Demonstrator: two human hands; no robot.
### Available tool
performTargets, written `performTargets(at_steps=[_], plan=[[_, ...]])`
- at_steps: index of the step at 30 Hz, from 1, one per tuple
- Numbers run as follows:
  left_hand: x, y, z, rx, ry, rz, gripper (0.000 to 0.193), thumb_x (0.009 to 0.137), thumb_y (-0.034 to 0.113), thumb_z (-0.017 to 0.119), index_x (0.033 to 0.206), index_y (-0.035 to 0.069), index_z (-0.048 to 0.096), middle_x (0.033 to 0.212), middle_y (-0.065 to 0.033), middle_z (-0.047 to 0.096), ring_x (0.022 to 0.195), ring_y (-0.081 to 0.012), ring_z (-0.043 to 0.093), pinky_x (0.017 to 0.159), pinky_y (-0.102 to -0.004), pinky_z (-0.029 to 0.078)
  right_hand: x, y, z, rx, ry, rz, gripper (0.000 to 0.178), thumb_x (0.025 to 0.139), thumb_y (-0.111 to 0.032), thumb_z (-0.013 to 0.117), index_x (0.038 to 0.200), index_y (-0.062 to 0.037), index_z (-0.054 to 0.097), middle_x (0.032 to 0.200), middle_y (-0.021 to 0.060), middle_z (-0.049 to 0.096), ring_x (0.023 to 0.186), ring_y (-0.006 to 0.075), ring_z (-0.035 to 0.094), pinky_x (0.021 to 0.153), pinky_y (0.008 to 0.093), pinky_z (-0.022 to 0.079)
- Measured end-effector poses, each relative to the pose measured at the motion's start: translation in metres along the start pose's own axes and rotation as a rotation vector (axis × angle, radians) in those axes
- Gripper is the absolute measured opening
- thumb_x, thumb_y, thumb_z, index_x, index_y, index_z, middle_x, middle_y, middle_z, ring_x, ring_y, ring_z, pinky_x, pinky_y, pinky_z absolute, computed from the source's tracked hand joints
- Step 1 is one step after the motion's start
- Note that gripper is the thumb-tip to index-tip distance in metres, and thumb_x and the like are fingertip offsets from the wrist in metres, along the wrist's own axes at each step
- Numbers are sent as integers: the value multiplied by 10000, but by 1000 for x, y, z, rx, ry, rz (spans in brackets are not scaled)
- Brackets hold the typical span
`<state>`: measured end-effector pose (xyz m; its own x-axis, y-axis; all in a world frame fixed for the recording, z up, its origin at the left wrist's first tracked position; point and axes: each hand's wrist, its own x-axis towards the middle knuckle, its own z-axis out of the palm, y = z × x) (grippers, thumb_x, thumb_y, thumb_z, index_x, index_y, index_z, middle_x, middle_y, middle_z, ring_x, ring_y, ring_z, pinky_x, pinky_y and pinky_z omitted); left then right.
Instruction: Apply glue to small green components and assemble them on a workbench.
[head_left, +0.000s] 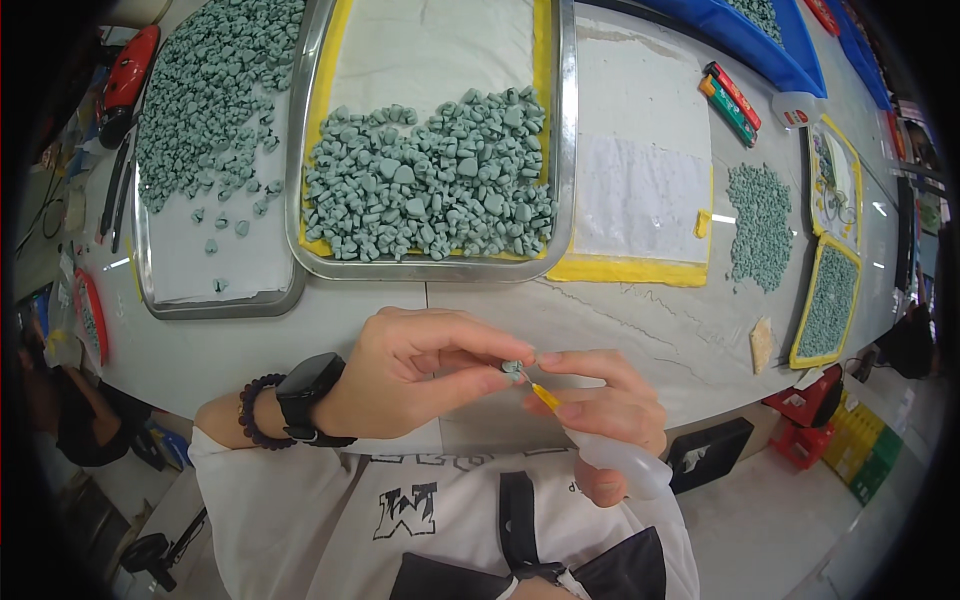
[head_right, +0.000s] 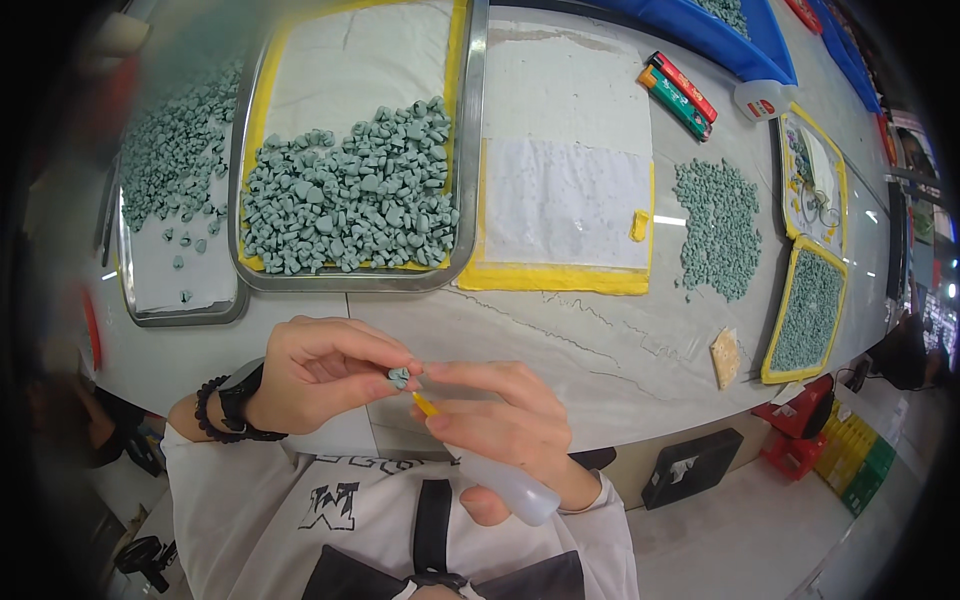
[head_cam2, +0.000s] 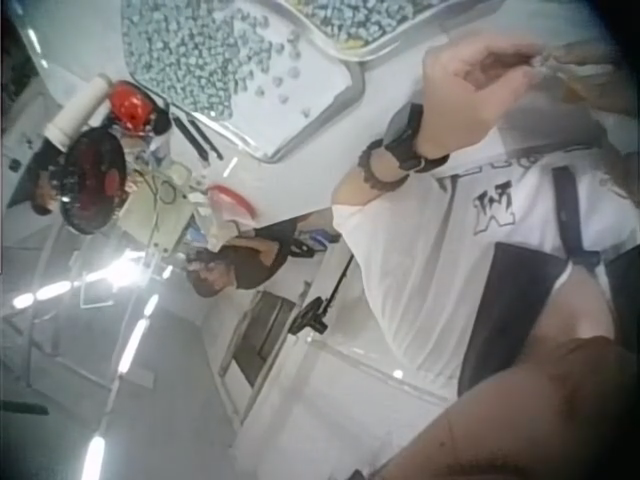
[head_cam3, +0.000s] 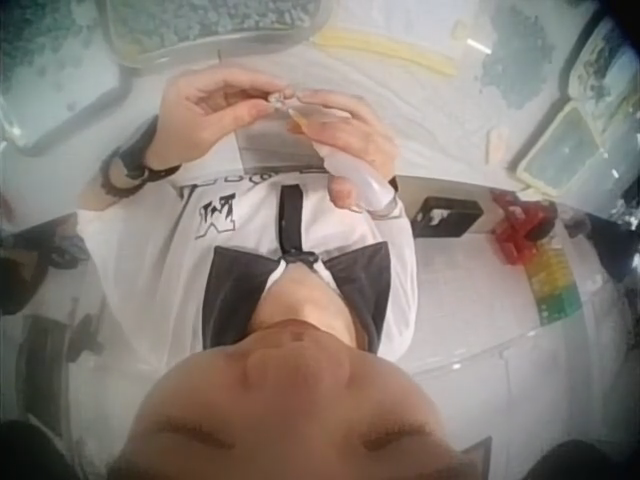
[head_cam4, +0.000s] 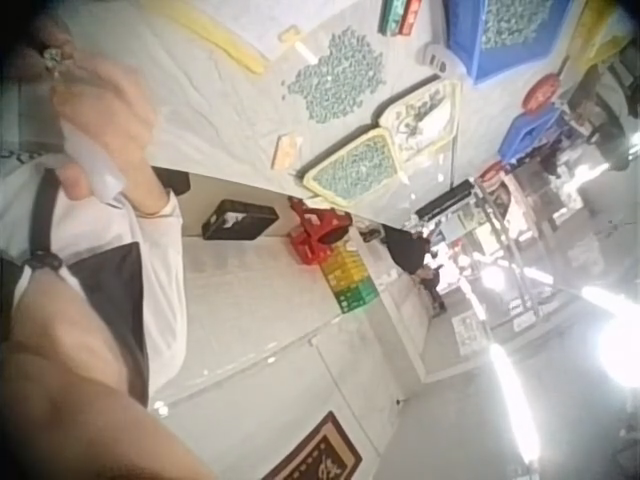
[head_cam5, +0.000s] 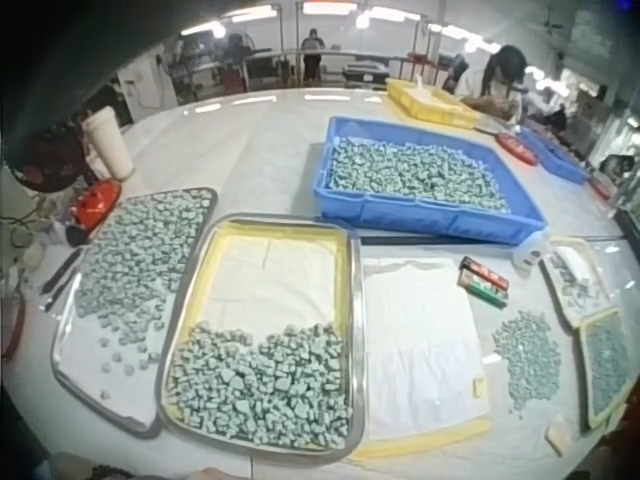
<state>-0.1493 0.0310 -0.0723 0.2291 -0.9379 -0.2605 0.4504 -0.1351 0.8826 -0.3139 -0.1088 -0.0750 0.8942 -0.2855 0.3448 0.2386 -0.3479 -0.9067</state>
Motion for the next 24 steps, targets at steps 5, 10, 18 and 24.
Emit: performTargets(at_steps=[5,10,18,24], plan=[[0,0,1,-13,5,-10,287,777,-193,545,1041,-90,587,1059,-196,612,954,-234,630,843,-321,523,0,0,2,3,19,-5,488,956,-477,327,1021,-31,513,727,170,669,932,397,603,726,409,510],[0,1,0,54,-21,45,280,782,-189,542,1042,-90,579,1062,-198,609,965,-235,626,856,-323,522,0,-1,2,1,22,3,485,954,-475,338,1011,-29,521,716,171,667,936,399,599,721,412,514],[0,2,1,-108,-6,-36,276,798,-182,526,1056,-90,564,1077,-203,604,991,-239,618,876,-332,520,-2,2,7,50,105,-24,483,942,-462,364,968,-13,541,738,152,664,896,405,625,670,405,526],[1,3,1,-104,-10,-63,275,802,-177,525,1060,-89,561,1081,-203,603,995,-239,616,877,-335,521,-4,3,7,47,147,-24,457,916,-434,407,927,-13,586,821,112,678,925,359,640,612,359,525]])
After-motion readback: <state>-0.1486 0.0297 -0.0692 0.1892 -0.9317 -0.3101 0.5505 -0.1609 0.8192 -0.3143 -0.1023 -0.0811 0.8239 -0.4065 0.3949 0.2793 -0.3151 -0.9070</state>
